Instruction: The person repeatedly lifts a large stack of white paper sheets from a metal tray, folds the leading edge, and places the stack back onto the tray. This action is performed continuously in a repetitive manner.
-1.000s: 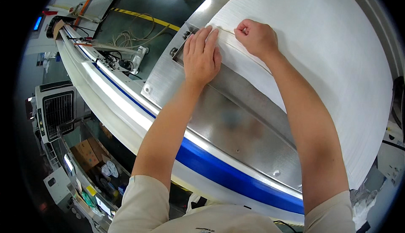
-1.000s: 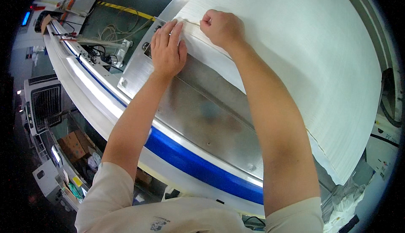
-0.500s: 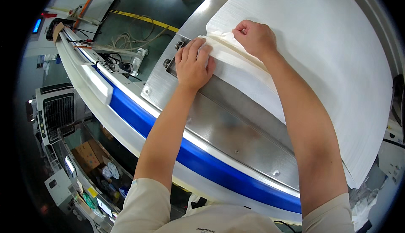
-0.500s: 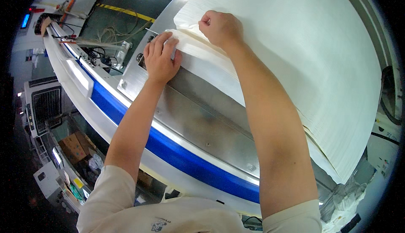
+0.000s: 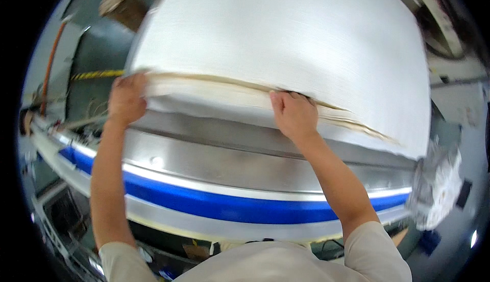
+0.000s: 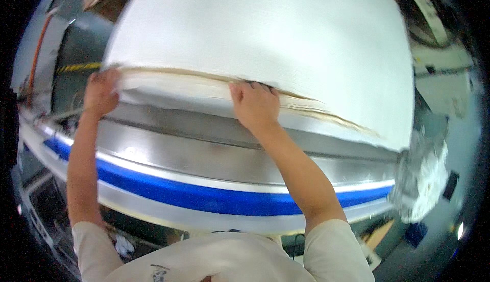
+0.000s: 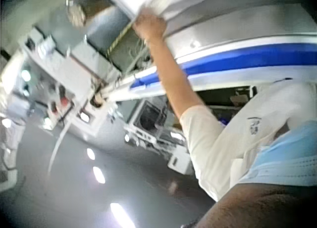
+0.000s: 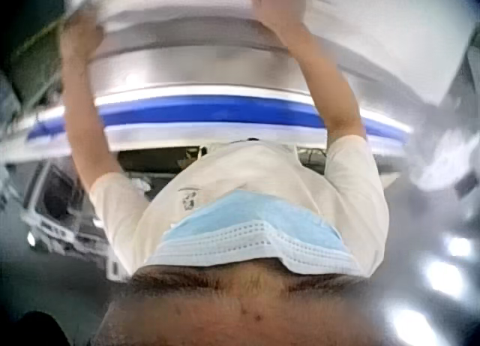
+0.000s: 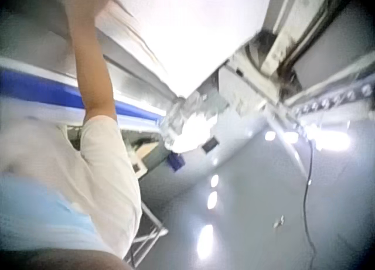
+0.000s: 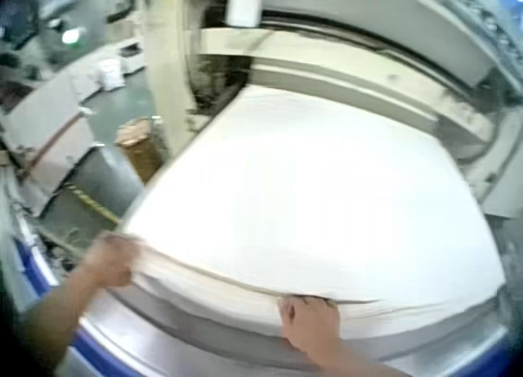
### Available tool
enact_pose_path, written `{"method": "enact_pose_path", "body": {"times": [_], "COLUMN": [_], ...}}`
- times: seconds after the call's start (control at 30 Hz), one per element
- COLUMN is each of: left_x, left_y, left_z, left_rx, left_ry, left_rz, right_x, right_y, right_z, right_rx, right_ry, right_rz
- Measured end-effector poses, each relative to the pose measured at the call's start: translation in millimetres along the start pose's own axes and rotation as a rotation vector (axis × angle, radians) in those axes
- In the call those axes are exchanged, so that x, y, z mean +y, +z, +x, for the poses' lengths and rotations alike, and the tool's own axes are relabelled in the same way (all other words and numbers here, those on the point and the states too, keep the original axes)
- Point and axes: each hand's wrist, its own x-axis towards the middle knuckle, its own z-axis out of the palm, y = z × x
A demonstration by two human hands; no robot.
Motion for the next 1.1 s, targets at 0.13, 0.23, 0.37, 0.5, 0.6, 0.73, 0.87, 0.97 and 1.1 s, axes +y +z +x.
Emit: {"method": "enact_pose_path", "body": {"times": [0.13,0.23,0.37,0.5,0.6,0.73,0.87,0.97,1.1], "left_x": [32,38,-11,-67,-74,-96,-96,-126,-96], "left_y": [-29,-3,40,74,83,95,113,107,102], "left_z": [30,57,75,82,90,92,90,88,86], "left_rx": [-0.227,-0.246,-0.3,-0.031,0.007,-0.021,0.075,0.019,-0.026], "left_ry": [-0.009,0.035,-0.19,-0.044,-0.257,-0.228,-0.034,-0.016,-0.155], "left_rz": [0.183,0.326,0.142,0.303,-0.017,-0.036,0.22,0.343,0.032], "right_x": [183,318,419,488,533,595,646,656,647], "right_y": [-45,-89,-141,-168,-185,-210,-258,-235,-225], "right_z": [-60,-109,-141,-147,-165,-180,-213,-221,-224], "right_rx": [-0.006,-0.023,-0.002,-0.145,-0.229,-0.501,-0.656,-0.46,-0.418], "right_ry": [0.219,0.391,0.525,0.637,0.704,0.751,0.725,0.687,0.759], "right_rz": [-0.316,-0.426,-0.405,-0.538,-0.6,-0.68,-0.633,-0.573,-0.761]}}
